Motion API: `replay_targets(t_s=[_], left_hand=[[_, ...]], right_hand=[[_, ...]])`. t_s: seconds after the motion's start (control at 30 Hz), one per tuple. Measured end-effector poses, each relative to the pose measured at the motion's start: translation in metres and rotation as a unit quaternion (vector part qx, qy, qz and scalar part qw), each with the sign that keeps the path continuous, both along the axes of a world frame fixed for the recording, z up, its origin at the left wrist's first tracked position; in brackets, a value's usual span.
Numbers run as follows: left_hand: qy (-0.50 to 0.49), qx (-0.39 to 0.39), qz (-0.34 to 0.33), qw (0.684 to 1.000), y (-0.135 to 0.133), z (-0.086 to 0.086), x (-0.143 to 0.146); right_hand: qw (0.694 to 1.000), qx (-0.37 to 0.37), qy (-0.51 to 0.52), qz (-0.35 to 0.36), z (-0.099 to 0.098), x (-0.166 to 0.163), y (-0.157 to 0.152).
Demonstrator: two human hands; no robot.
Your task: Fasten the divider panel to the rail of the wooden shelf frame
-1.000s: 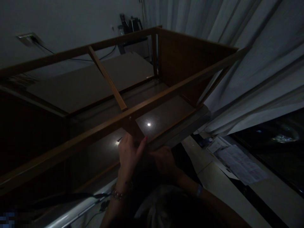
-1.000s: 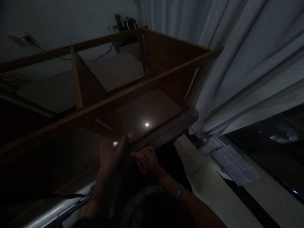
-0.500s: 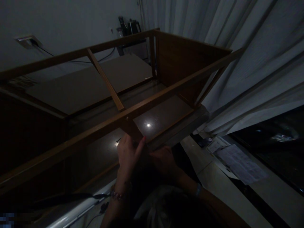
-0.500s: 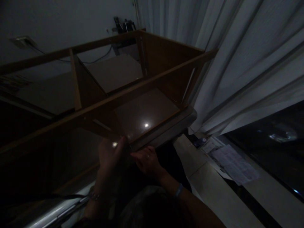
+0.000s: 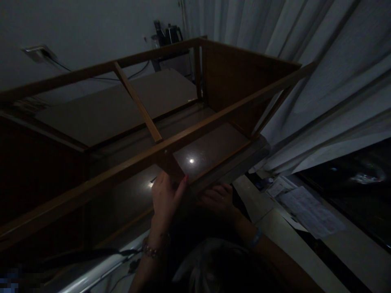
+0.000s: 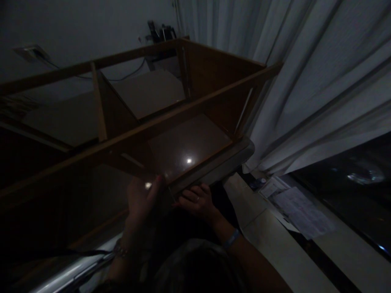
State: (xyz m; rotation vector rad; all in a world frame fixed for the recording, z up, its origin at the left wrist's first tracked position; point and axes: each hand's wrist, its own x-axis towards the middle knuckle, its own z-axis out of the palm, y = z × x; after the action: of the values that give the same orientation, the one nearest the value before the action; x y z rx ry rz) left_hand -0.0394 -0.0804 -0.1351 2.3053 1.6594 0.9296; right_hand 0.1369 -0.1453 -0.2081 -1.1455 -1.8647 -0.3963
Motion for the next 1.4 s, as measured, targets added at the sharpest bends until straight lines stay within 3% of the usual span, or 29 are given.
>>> replay_targets(t_s=[0.13, 0.33, 0.43, 0.53, 0.63, 0.73, 0.83, 1.03, 1.2, 1.4], left_hand=[[-0.009, -0.008, -0.007, 1.0, 0.001, 0.0, 0.0], [-0.006, -0.027, 0.003, 1.0, 0.0, 0.002, 0.0], [-0.004, -0.026, 0.006, 1.0, -0.001, 0.003, 0.0], [-0.007, -0.019, 0.004, 1.0, -0.001, 0.003, 0.001], [-0.009, -0.013, 0.006, 1.0, -0.001, 0.003, 0.001], [-0.002, -0.02, 0.006, 1.0, -0.001, 0.002, 0.001], [0.005, -0.015, 0.012, 1.0, 0.0, -0.001, 0.0], [0.002, -0.012, 0.006, 1.0, 0.0, -0.001, -0.001], [0.0, -0.011, 0.003, 1.0, -0.001, 0.003, 0.001], [-0.023, -0.015, -0.001, 1.0, -0.001, 0.005, 0.001]], right_hand=[[0.999, -0.033, 0.018, -0.007, -0.004, -0.01, -0.002], [0.98, -0.174, 0.093, 0.006, -0.003, -0.031, -0.008], [0.974, -0.206, 0.092, 0.002, -0.004, -0.033, -0.009], [0.978, -0.188, 0.089, -0.002, -0.006, -0.029, -0.009], [0.988, -0.124, 0.09, 0.002, -0.005, -0.021, -0.007], [0.992, -0.073, 0.047, 0.094, 0.0, -0.014, -0.004], [0.984, -0.076, 0.033, 0.159, 0.008, -0.01, 0.0], [0.985, -0.057, 0.008, 0.161, 0.011, -0.001, 0.005], [0.984, -0.082, -0.027, 0.154, 0.007, 0.01, 0.005], [0.983, -0.061, -0.009, 0.17, 0.002, 0.011, 0.006]])
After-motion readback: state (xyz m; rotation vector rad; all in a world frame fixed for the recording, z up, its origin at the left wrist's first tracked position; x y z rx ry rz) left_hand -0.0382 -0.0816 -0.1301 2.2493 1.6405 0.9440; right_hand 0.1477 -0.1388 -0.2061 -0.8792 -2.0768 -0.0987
